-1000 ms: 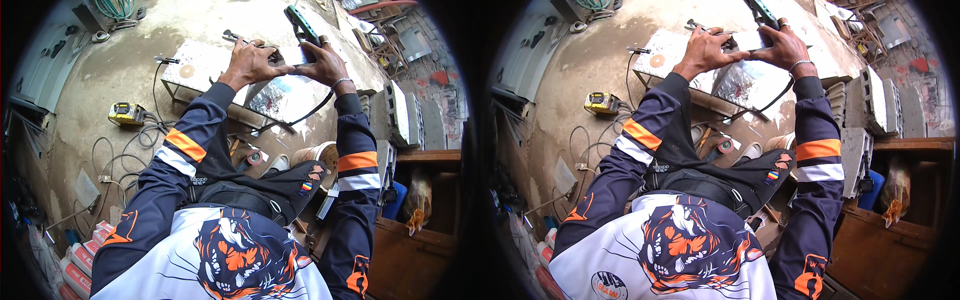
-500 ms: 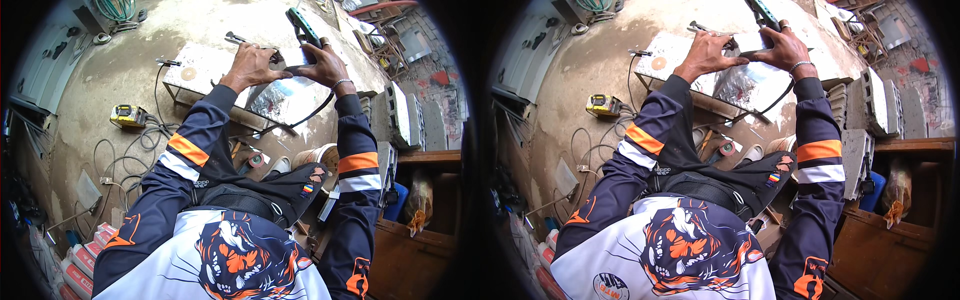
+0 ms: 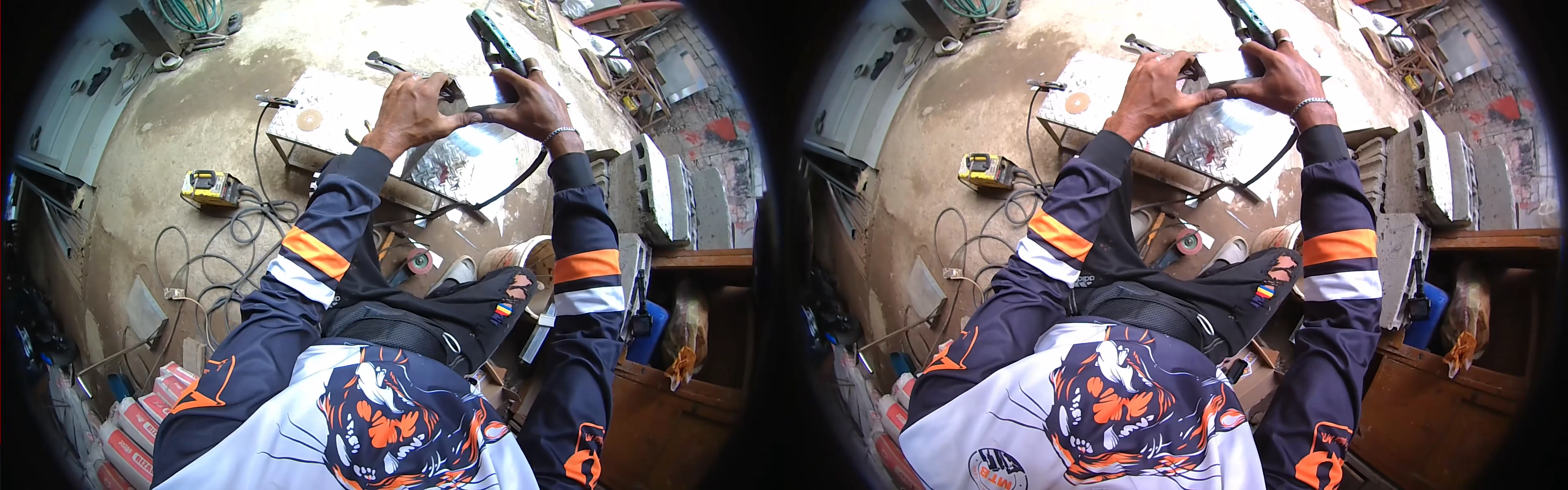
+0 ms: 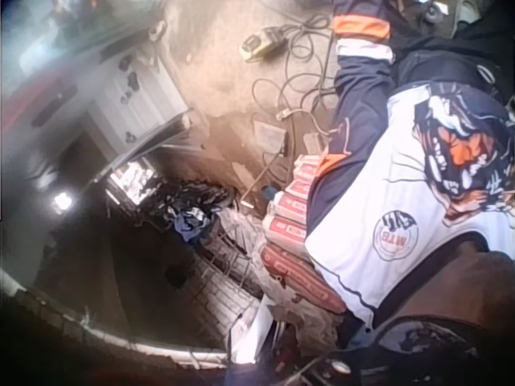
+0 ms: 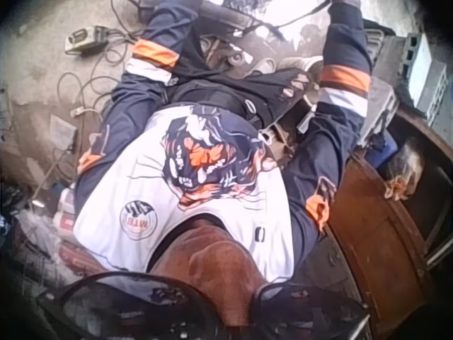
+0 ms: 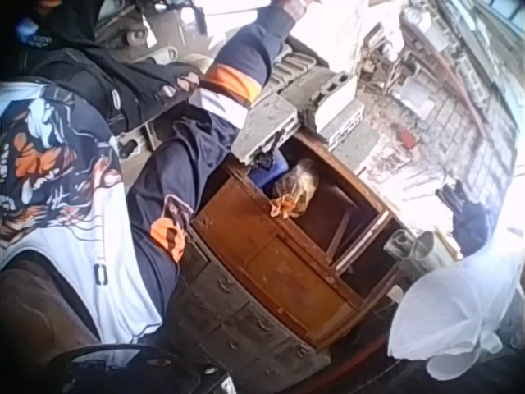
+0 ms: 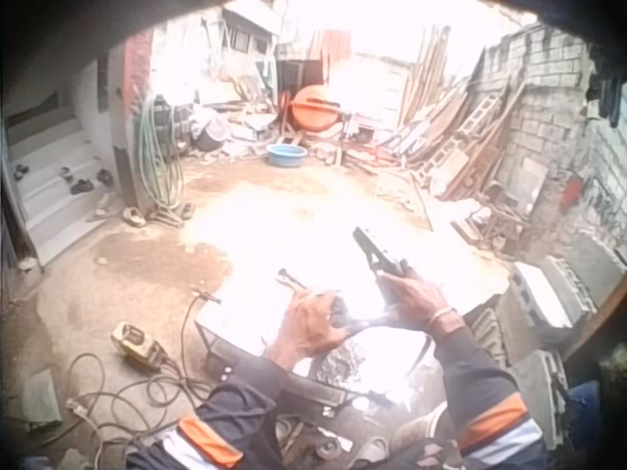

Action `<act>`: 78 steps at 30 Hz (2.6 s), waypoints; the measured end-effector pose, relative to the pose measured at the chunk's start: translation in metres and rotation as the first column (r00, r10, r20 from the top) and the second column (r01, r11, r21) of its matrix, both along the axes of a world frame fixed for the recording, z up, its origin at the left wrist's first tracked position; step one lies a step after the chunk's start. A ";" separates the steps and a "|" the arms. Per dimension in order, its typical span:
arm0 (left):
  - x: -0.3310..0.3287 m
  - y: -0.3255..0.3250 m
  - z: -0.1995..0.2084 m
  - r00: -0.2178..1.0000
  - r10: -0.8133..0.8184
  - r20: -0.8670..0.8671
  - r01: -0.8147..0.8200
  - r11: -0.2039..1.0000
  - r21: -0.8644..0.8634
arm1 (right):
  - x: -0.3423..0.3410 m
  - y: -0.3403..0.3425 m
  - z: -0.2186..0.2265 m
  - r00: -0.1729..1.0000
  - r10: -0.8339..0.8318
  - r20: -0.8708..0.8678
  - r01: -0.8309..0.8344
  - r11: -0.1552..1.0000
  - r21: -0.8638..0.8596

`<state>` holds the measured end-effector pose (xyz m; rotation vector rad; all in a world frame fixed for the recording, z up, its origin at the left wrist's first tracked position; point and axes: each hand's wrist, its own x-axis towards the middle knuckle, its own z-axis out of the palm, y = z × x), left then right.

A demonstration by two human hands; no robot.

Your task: The person sits on the ground in a workshop and uses a welding torch to join the seams of a metal box. They use a clamp to hold the metal pieces together and apply the welding rod to the corners and edges, creating visible sparks and molten metal.

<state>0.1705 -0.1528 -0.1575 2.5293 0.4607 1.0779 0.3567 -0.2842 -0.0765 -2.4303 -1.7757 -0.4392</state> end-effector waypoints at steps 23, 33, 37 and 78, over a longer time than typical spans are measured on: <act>-0.002 0.006 -0.011 0.969 -0.040 0.242 0.038 0.999 0.013 | 0.001 0.005 0.000 1.000 0.009 -0.009 -0.008 1.000 0.022; -0.009 0.011 -0.007 0.979 -0.056 0.197 0.076 0.993 -0.096 | 0.002 0.007 0.004 0.999 0.002 -0.039 -0.002 1.000 -0.006; -0.020 0.020 -0.001 0.989 0.070 0.131 -0.095 0.975 0.199 | 0.001 0.009 0.004 0.999 0.012 -0.047 -0.012 1.000 0.000; 0.008 0.168 -0.060 0.993 -0.088 -0.084 0.121 0.786 0.606 | -0.006 -0.005 0.005 0.998 0.068 0.007 -0.068 0.998 0.013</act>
